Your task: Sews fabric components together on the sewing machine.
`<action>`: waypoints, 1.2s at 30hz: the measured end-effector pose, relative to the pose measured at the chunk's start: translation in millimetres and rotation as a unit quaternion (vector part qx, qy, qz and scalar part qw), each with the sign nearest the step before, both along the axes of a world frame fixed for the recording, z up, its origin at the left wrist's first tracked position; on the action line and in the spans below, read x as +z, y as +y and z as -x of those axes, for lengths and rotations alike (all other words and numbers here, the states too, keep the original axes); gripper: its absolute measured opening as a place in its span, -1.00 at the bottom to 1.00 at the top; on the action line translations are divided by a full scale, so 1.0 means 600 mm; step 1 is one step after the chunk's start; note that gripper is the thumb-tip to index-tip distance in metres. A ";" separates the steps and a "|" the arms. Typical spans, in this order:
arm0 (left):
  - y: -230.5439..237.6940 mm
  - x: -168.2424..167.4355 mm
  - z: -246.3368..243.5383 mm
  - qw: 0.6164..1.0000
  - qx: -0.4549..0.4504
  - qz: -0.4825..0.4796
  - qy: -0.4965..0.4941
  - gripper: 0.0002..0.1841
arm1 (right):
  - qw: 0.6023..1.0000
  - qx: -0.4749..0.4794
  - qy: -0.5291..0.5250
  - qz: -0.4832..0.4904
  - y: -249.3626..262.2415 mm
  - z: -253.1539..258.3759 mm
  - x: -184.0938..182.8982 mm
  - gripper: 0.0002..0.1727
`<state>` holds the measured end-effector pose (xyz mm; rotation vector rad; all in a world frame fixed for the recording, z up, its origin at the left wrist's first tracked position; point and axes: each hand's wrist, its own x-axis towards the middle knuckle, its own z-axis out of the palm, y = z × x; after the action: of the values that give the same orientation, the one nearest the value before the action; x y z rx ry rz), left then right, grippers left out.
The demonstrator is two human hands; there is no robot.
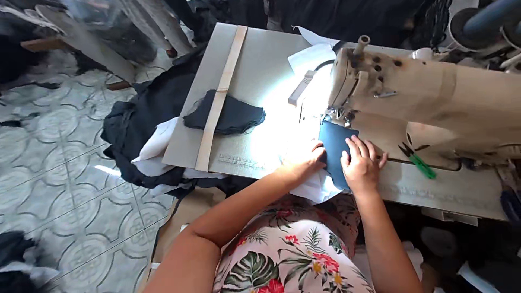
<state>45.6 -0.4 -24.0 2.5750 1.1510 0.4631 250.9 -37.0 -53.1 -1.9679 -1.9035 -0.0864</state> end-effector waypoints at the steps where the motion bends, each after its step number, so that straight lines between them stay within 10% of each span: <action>1: 0.000 0.000 0.000 1.000 0.001 -0.005 0.002 -0.59 | 1.000 -0.001 -0.002 0.000 0.000 0.000 0.000 -0.55; 20: 0.081 -0.019 0.004 0.998 -0.022 -0.022 -0.056 -0.61 | 0.998 -0.006 -0.025 0.056 0.072 0.010 0.027 -0.55; 36: -0.046 0.021 -0.020 0.977 -0.200 -0.003 0.070 -0.68 | 0.997 -0.027 0.001 0.067 0.077 0.007 0.025 -0.55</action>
<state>57.8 -28.1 -11.4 2.7841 0.6368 0.1940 246.6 9.4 -38.1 -2.1056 -1.9007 0.0296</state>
